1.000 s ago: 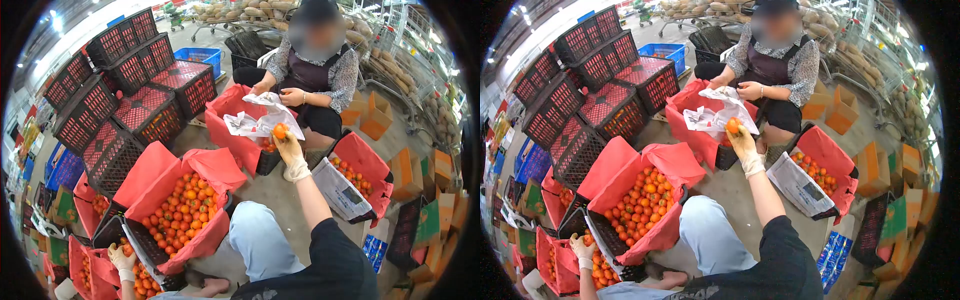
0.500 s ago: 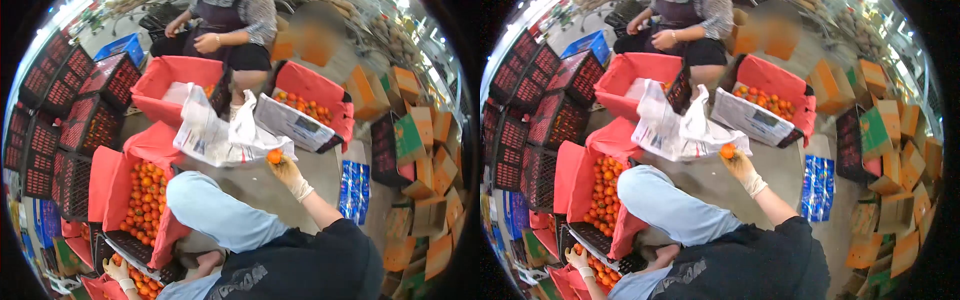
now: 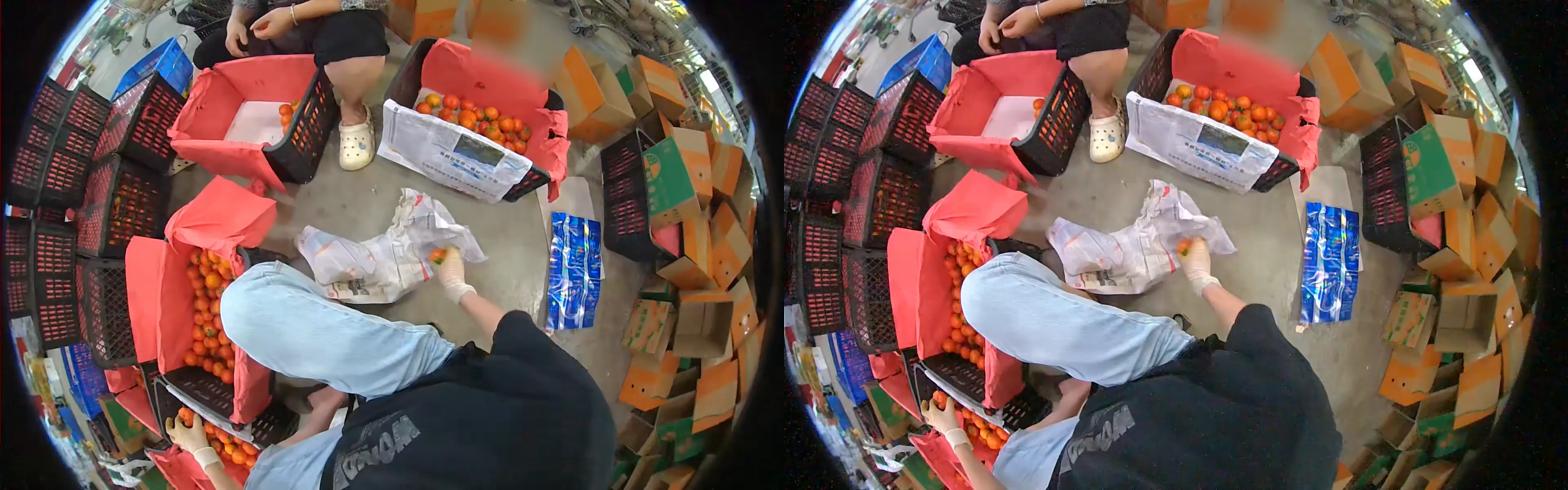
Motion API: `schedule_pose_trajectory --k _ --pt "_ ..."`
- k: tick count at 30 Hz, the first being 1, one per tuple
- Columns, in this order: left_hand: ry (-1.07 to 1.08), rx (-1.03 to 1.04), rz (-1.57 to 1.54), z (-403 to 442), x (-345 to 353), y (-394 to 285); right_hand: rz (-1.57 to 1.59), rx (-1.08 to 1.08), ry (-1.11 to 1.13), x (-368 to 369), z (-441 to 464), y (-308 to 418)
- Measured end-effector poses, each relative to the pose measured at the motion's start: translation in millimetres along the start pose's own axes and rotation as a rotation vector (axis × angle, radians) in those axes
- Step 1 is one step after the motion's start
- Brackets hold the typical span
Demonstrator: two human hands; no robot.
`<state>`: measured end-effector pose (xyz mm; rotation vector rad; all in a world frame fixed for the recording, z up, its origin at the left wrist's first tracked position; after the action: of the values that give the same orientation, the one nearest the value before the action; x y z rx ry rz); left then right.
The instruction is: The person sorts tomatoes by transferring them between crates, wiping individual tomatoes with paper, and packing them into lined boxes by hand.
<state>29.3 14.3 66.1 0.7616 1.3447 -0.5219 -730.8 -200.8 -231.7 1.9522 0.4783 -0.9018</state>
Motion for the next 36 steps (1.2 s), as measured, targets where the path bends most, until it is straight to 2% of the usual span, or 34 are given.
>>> schedule_pose_trajectory --k 1,2,3,5,7,9,11,13,14,16,17,19,20,21,23,26,27,29,30,31,32,33,34,35,36 --pt "0.011 -0.025 0.004 0 1 0 -0.202 -0.290 0.042 4 3 13" --pt "0.015 -0.009 0.003 -1 -1 -1 -0.315 -0.423 0.085 5 4 22" --pt "0.018 0.006 0.002 -2 -2 -1 -0.310 -0.421 0.097 7 7 21" --pt "0.008 0.014 0.020 -3 -5 -2 -0.582 -0.654 0.249 13 15 25" --pt "0.029 -0.003 0.033 -7 -8 -6 -0.610 -0.691 0.271 28 32 10" --pt "0.038 0.013 0.021 -7 -2 -1 -1.069 -0.517 0.114 32 43 9" --pt "0.081 0.009 0.011 -5 3 3 -1.102 -0.551 0.123 -7 38 15" --pt "0.090 -0.006 0.013 -7 5 7 -0.721 -0.198 0.383 -59 37 37" --pt "0.098 -0.012 0.004 -7 5 9 -0.725 -0.197 0.384 -82 36 49" --pt "0.109 -0.015 -0.012 -7 9 10 -0.172 0.294 0.762 -112 31 46" --pt "0.090 -0.026 0.001 -5 12 17 -0.176 0.294 0.756 -110 35 29" --pt "0.072 -0.038 0.010 -4 17 20 0.807 0.449 0.755 -87 41 -16" --pt "0.090 -0.049 0.004 -2 19 26 0.995 0.324 0.890 -88 37 -15" --pt "0.106 -0.062 -0.002 -2 20 26 0.990 0.319 0.892 -87 37 -17" --pt "0.048 -0.041 -0.042 -3 26 33 1.365 0.213 1.144 -80 32 -9" --pt "0.047 -0.066 0.008 -5 21 34 1.415 0.263 1.144 -72 18 28" --pt "0.006 -0.052 -0.007 -6 20 35 1.398 0.255 1.172 -64 18 34" --pt "-0.135 0.100 -0.328 4 52 69 1.348 0.036 1.042 -44 25 44" --pt "-0.171 0.148 -0.350 -14 -4 12 1.049 -0.245 0.785 -40 24 47" --pt "-0.090 0.101 -0.160 -23 -33 -18 0.764 -0.522 0.537 -39 20 49" --pt "0.122 0.065 -0.356 -29 -55 -33 0.790 -0.085 0.712 -23 34 43" --pt "0.058 -0.048 -0.327 -41 -68 -44 0.666 -0.038 0.753 -36 12 90" --pt "-0.113 0.020 -0.318 -44 -47 -22 0.556 -0.164 0.823 1 39 55" --pt "-0.104 0.019 -0.187 -36 -36 -14 0.256 -0.252 0.724 29 59 32" --pt "-0.103 0.009 -0.243 -32 -37 -13 0.109 -0.340 0.691 38 55 38"
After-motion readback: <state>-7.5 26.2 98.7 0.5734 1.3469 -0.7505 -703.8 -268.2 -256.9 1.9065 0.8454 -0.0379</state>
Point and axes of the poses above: each hand's wrist, its own z-axis towards the middle knuckle, its own x-axis out of the palm, y = z × x, the point moved 3 cm from there along z, towards the middle knuckle, and after that the axes turned 8 degrees about y, right-handed, at the moved point
